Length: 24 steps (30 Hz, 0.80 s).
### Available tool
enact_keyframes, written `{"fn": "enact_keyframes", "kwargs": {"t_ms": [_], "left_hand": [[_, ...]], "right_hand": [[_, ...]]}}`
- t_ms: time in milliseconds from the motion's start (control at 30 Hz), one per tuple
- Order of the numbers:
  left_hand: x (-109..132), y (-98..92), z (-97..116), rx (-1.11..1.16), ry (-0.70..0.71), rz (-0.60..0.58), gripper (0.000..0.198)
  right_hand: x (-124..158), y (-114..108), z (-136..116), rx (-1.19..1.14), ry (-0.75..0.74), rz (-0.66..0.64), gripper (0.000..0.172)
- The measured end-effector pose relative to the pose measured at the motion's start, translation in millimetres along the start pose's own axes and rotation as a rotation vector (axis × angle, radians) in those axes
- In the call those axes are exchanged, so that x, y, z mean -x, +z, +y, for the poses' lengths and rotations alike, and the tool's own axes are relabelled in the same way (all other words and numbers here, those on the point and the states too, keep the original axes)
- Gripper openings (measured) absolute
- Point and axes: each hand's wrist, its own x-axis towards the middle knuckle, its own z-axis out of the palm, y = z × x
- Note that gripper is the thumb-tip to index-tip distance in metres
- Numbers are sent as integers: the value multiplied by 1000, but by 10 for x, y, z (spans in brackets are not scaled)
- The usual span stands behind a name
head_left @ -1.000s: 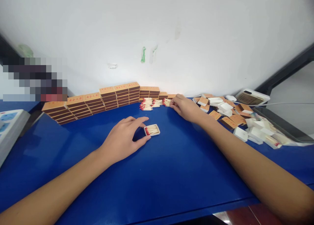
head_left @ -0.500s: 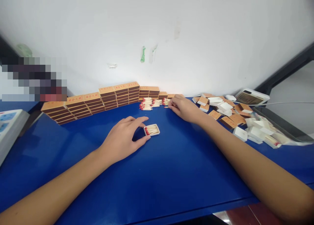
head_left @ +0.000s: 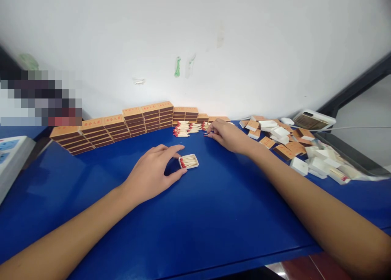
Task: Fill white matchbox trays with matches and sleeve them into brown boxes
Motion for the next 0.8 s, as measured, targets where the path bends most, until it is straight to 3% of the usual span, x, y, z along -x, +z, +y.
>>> {"fn": "enact_keyframes", "kwargs": {"t_ms": [433, 667, 800], "left_hand": [[-6, 7, -4, -7, 9, 8, 54], [-10, 6, 4, -16, 11, 20, 55], [-8, 11, -5, -17, 23, 36, 58]], "right_hand": [[6, -19, -147, 1, -4, -30, 12], [167, -215, -759, -105, -103, -21, 12], [233, -194, -1020, -51, -168, -65, 13]]}}
